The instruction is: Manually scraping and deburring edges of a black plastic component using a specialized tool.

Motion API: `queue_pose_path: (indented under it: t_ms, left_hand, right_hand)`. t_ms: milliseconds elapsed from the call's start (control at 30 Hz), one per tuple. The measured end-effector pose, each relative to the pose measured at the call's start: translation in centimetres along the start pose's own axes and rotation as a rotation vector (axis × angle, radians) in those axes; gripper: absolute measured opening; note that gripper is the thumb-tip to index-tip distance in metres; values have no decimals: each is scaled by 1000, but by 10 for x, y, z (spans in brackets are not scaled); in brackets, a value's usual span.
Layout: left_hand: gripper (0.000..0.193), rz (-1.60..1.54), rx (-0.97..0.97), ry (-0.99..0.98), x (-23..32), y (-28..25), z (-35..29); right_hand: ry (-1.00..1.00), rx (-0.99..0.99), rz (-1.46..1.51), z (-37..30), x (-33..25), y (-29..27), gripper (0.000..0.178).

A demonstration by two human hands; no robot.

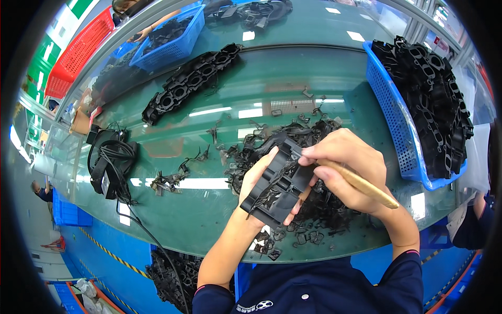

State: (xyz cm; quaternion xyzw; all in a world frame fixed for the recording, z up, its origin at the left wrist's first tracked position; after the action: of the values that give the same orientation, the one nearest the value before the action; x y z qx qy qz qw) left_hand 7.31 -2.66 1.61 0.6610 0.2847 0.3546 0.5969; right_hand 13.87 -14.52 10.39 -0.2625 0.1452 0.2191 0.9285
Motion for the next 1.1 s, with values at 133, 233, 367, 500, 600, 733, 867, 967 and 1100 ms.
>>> queue_pose_path:
  t_ms: [133, 233, 367, 500, 600, 733, 867, 967, 1100]
  left_hand:
    - [59, 45, 187, -65, 2, -7, -4]
    - [60, -10, 235, -49, 0, -7, -7]
    - [59, -16, 200, -16, 0, -3, -7]
    - [57, -9, 217, -14, 0, -2, -9]
    - [54, 33, 272, 1, 0, -1, -10]
    - [53, 94, 371, 27, 1, -1, -9]
    - [52, 133, 341, 41, 2, -9, -7]
    - [51, 106, 396, 24, -1, -14, -2]
    - [61, -21, 101, -87, 1, 5, 4]
  right_hand:
    - [-47, -15, 11, -1, 1, 2, 14]
    - [-107, -164, 51, 1, 1, 2, 14]
    - [-100, -193, 63, 0, 1, 2, 14]
    - [-105, -228, 38, 3, -3, 3, 14]
    - [-100, -250, -1, 2, -3, 3, 16]
    - [-174, -279, -86, 0, -5, 4, 19]
    - [-234, -279, -127, -5, -1, 10, 18]
    - [-31, -79, 30, -7, 7, 5, 13]
    - [420, 402, 539, -16, 28, -2, 6]
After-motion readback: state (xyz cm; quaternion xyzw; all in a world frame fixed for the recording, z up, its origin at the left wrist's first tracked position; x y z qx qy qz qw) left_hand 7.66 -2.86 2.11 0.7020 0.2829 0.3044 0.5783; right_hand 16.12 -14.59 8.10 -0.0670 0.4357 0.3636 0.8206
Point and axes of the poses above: each hand's wrist, its own z-axis towards the middle knuckle, its own y-axis out of the palm, x = y × z, the point moved 4 cm from there along z, towards the middle knuckle, and after that the axes turned 15 degrees about -y, right-handed, at the moved point
